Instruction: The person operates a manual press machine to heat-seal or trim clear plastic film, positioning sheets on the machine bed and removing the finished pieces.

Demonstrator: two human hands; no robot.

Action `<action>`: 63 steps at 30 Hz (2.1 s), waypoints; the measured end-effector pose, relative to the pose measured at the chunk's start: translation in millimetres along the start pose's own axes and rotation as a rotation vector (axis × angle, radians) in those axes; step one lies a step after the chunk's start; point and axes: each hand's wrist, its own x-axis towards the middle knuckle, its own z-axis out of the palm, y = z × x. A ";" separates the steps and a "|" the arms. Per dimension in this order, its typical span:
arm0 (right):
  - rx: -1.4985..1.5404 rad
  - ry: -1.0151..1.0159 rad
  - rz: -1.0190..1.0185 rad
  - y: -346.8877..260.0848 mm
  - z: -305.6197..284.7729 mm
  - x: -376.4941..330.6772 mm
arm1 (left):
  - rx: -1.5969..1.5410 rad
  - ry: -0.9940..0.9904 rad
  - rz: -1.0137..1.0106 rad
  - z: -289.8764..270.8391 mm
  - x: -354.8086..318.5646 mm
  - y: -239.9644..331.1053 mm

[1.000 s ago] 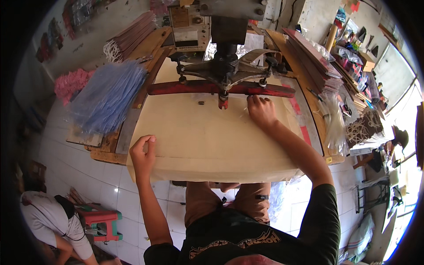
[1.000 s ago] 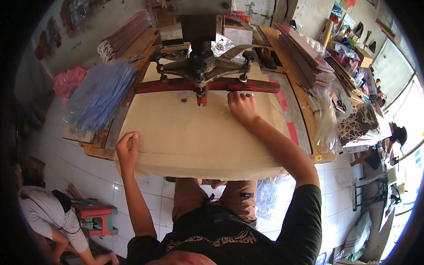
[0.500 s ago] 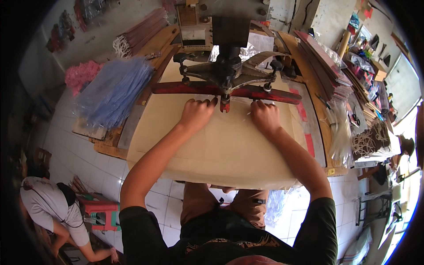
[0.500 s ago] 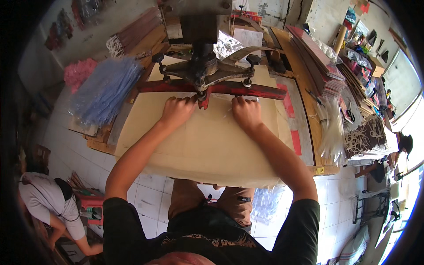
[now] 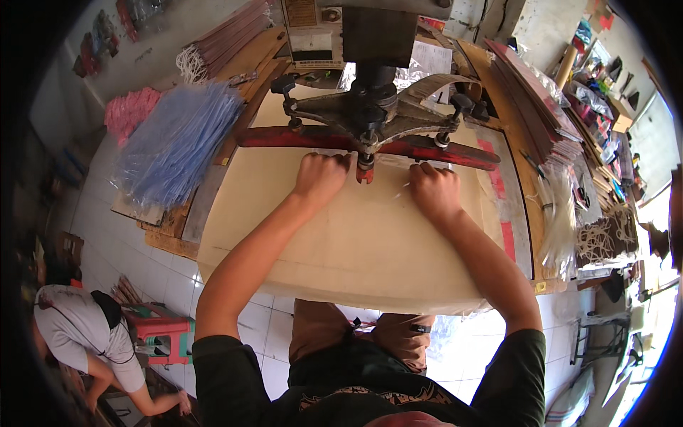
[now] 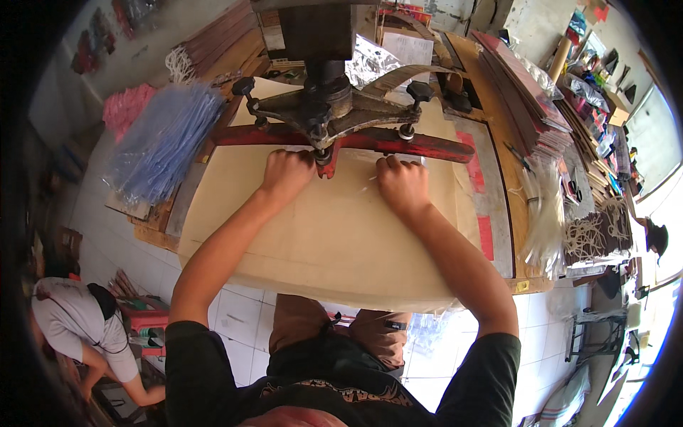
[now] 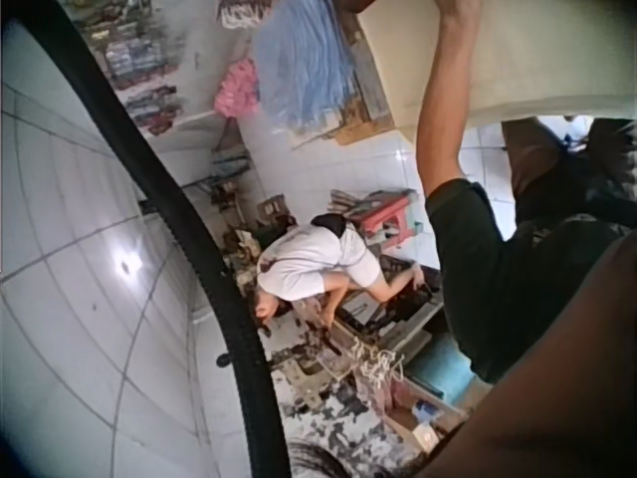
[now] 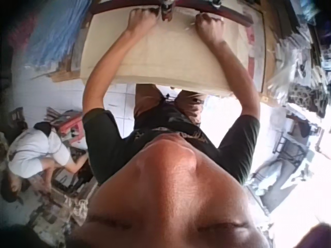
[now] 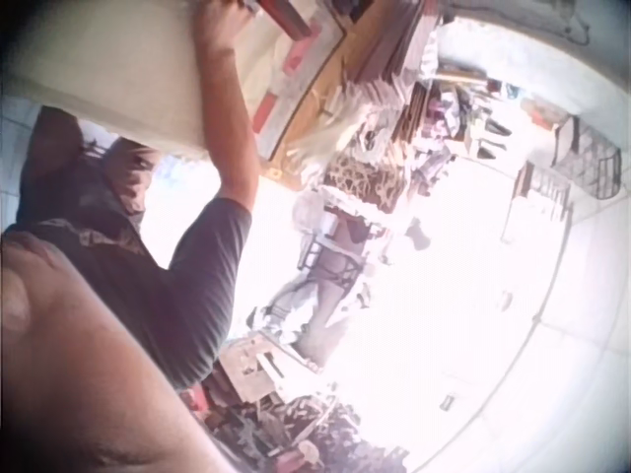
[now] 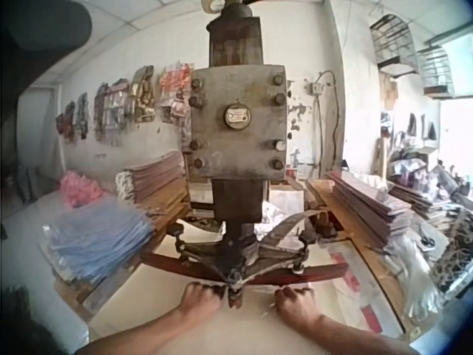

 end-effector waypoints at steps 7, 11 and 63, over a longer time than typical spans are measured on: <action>0.134 0.035 -0.079 -5.0 -12.9 4.7 | 0.050 0.017 -0.012 -8.1 -4.0 -6.4; 0.275 0.079 -0.158 -17.3 -23.1 5.3 | 0.072 0.077 0.005 -14.9 -11.9 -20.4; 1.855 -0.550 0.552 -122.5 -77.4 -18.7 | -0.130 0.186 -0.469 -117.3 -64.0 -58.1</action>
